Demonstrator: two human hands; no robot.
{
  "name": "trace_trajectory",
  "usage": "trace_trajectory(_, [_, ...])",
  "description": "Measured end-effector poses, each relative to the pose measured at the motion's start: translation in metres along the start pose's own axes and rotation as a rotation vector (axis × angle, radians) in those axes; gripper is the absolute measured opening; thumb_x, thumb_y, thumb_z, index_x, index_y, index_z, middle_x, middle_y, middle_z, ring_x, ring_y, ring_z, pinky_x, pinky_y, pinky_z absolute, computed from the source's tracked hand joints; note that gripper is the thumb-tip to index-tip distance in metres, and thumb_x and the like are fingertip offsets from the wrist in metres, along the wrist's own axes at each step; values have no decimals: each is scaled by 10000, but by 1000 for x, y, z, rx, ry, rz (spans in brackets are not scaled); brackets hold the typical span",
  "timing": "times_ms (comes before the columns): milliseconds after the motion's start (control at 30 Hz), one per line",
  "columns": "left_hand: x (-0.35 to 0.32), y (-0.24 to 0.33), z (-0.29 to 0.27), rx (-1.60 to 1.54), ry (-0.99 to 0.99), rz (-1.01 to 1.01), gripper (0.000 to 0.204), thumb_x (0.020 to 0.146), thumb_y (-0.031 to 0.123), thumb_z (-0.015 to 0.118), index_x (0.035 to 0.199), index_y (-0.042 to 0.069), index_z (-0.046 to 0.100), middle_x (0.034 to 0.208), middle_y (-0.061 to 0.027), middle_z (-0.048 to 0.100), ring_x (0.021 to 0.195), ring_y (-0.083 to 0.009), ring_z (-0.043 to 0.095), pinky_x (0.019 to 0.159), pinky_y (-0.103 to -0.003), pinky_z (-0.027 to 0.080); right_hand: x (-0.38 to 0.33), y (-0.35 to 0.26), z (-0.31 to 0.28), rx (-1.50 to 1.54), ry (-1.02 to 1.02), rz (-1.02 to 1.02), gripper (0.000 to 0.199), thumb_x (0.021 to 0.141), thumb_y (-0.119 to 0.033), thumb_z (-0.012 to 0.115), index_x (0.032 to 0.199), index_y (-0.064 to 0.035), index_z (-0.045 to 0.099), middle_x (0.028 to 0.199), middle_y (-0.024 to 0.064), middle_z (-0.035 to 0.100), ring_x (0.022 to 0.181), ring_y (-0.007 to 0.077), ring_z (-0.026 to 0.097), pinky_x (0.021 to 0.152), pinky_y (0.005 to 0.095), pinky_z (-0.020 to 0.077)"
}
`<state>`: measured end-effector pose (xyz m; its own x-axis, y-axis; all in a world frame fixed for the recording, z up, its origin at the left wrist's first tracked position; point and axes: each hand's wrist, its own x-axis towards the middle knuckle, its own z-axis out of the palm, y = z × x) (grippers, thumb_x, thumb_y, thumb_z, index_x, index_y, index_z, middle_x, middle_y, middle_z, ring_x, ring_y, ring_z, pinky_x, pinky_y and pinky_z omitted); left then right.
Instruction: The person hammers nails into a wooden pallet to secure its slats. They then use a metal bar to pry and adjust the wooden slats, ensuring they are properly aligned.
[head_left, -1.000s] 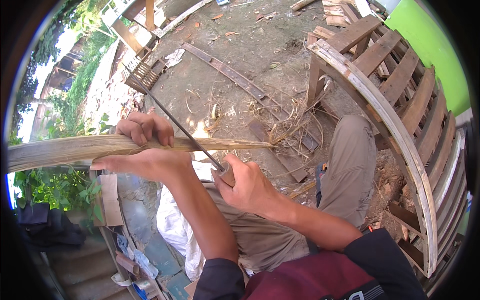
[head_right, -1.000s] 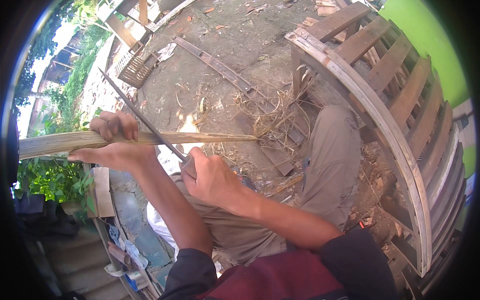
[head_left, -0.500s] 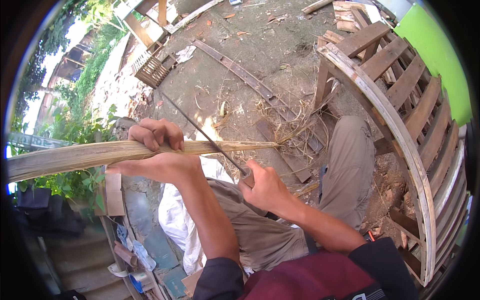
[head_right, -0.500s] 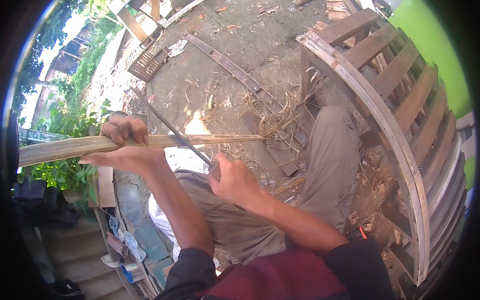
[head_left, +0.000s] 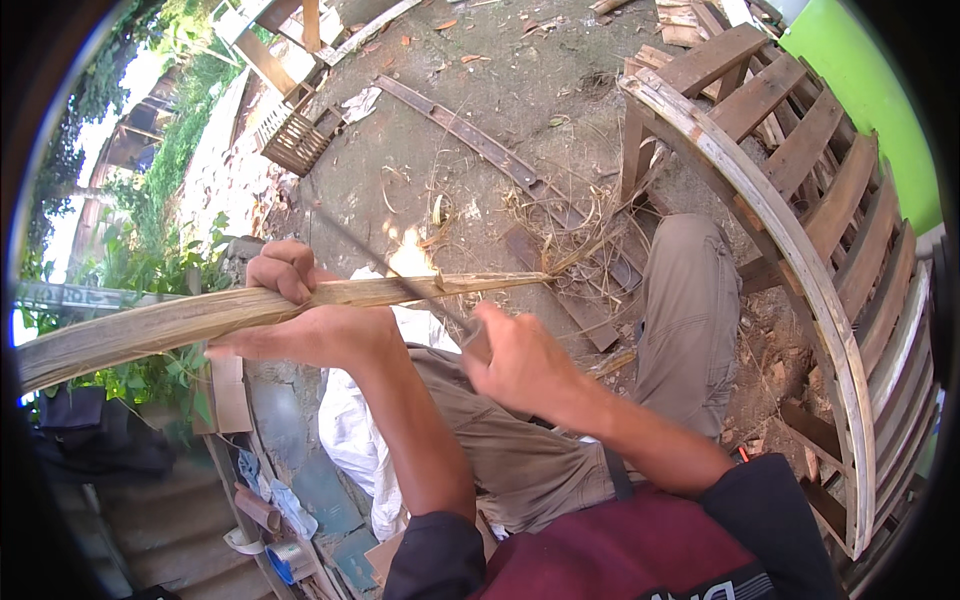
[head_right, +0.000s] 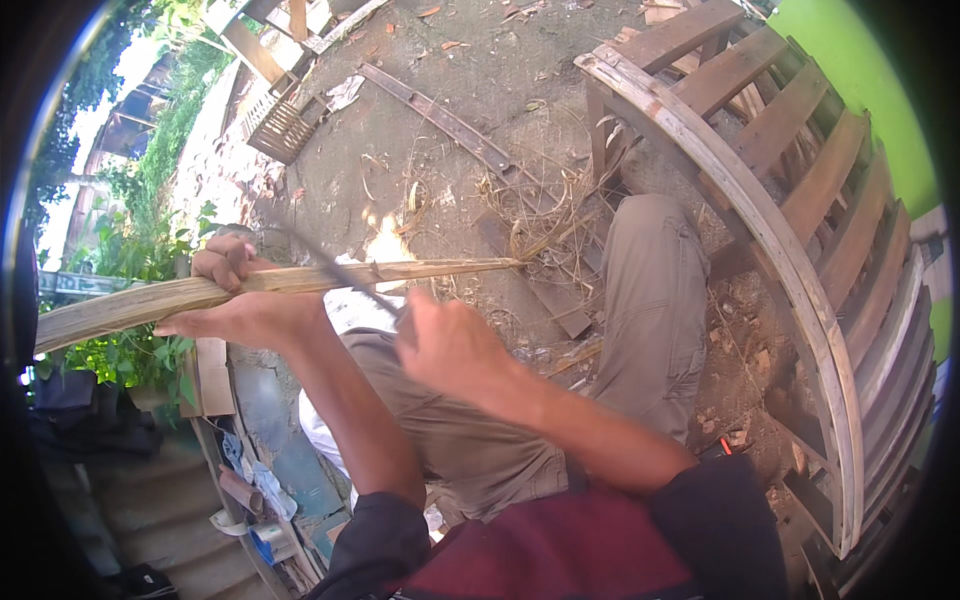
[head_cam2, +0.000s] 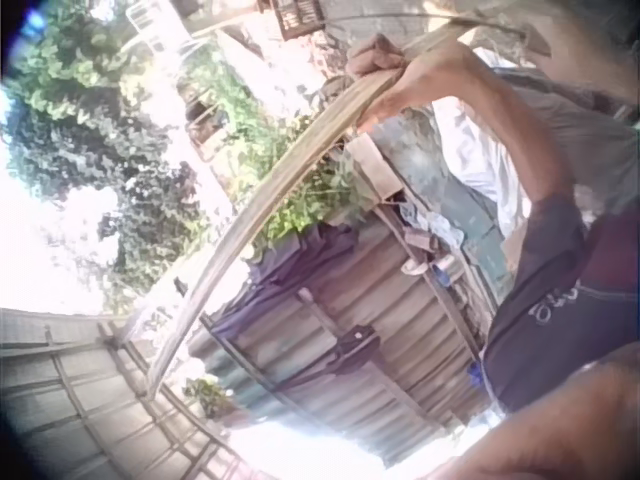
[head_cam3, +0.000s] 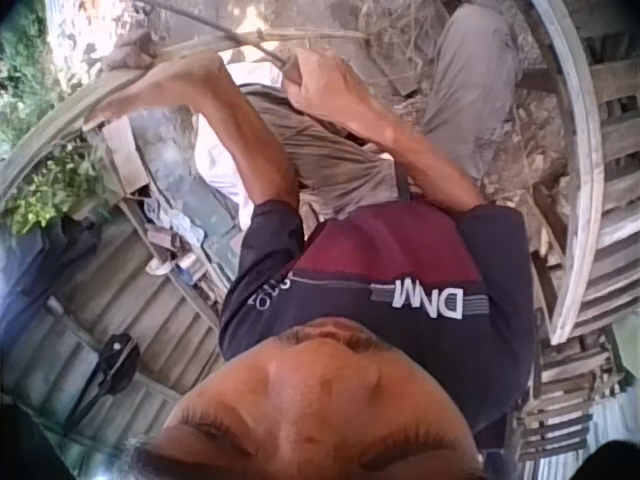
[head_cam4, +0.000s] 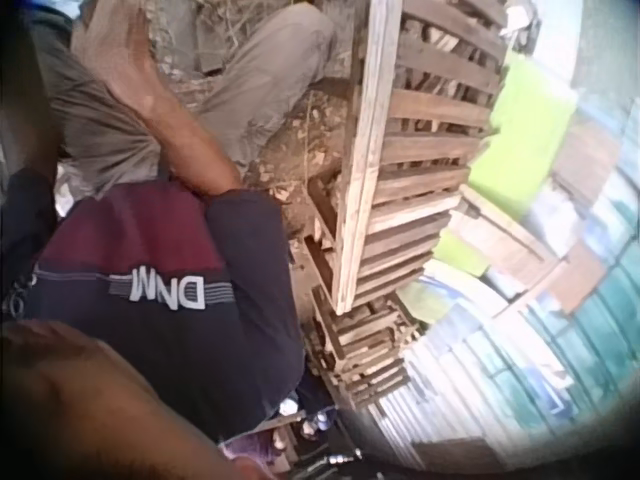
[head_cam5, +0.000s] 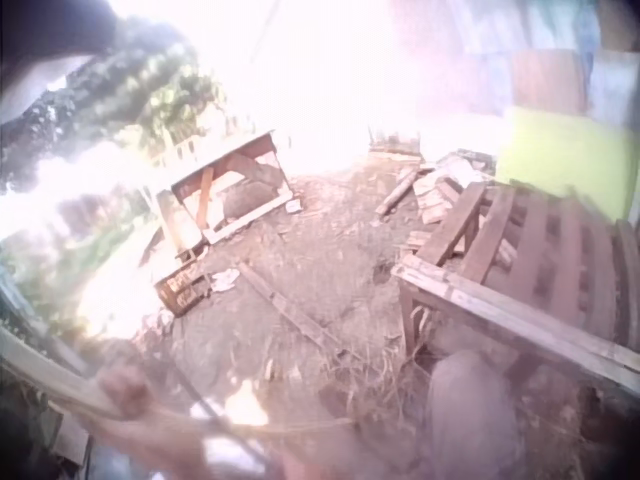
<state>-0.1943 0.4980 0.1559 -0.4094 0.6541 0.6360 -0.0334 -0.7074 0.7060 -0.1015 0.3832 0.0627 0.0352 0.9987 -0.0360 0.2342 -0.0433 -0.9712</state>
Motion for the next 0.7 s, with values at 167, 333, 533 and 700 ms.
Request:
trace_trajectory(167, [9,1,13,20,59,3,757,921,835,164,657,133,272,614,-20,297,637,-146,282,604,-274,239,-1,-4,-2,11,25,46,277,824,-128,654,966,94,569,665,291,632,715,493,669,665,499,538])
trace_trajectory(333, [1,6,19,60,42,31,751,922,833,154,663,137,261,618,-10,282,624,-139,275,577,-262,208,17,52,1,-31,73,80,278,827,-153,660,941,82,565,661,296,629,699,466,670,639,506,534])
trace_trajectory(533, [4,1,12,62,79,85,717,932,821,199,703,142,219,626,2,235,620,-148,281,599,-278,268,1,-4,-7,-57,9,40,244,835,-131,641,933,83,578,675,310,627,716,480,668,679,515,537])
trace_trajectory(700, [9,2,16,18,85,50,728,924,830,200,692,141,238,608,3,237,608,-142,274,596,-285,276,19,56,-6,-51,1,100,243,817,-127,646,941,74,588,693,311,635,721,463,684,660,517,540])
